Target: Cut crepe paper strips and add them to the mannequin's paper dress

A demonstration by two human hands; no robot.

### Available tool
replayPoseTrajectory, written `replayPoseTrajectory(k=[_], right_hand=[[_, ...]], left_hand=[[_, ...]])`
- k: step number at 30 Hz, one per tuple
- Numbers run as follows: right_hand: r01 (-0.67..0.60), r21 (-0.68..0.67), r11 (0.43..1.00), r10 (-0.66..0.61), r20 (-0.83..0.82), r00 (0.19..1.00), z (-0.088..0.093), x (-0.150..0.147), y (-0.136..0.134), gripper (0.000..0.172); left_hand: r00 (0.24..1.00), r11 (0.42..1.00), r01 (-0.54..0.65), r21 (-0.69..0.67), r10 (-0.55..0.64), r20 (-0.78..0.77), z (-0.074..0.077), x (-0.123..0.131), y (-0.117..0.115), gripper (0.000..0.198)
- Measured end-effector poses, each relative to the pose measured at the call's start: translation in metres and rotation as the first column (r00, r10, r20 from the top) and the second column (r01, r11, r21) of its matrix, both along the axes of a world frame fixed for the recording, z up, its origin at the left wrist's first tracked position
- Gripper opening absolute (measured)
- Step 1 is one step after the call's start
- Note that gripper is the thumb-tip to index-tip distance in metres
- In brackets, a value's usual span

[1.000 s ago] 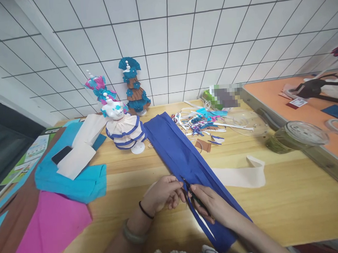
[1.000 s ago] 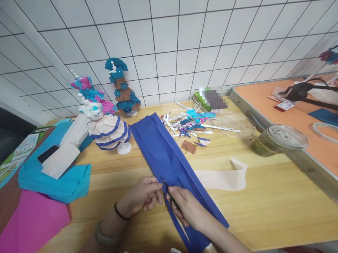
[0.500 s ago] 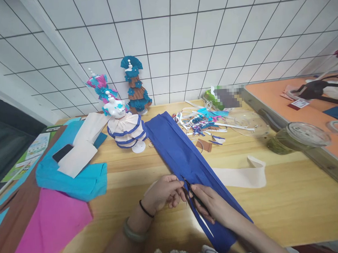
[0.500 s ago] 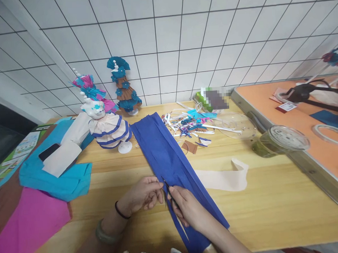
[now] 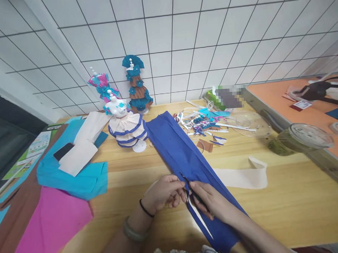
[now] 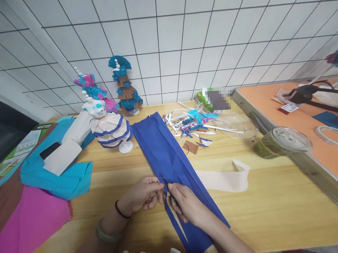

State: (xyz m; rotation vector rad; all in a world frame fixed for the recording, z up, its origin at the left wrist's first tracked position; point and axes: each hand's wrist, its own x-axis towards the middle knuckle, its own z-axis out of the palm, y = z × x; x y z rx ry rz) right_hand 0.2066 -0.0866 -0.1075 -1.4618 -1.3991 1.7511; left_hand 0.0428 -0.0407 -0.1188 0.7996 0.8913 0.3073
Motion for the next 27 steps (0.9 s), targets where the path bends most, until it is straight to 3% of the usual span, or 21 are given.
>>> replayPoseTrajectory(k=[8, 15, 27], right_hand=[[0.004, -0.018, 1.000, -0.005, -0.012, 1.000, -0.0059, 0.0007, 0.0001, 0.046], [-0.014, 0.004, 1.000, 0.014, 0.000, 1.000, -0.0056, 0.0024, -0.0011, 0.044], [-0.042, 0.010, 0.999, 0.042, 0.021, 0.999, -0.0057, 0.0015, 0.0043, 0.046]], left_hand=[[1.000, 1.000, 0.008, -0.010, -0.007, 0.012, 0.0001, -0.0019, 0.0014, 0.028], [0.994, 0.995, -0.104, -0.006, 0.104, 0.045, -0.0048, -0.0068, 0.0089, 0.025], [0.993, 0.994, -0.112, 0.005, 0.112, 0.045, -0.0083, -0.0053, 0.0079, 0.022]])
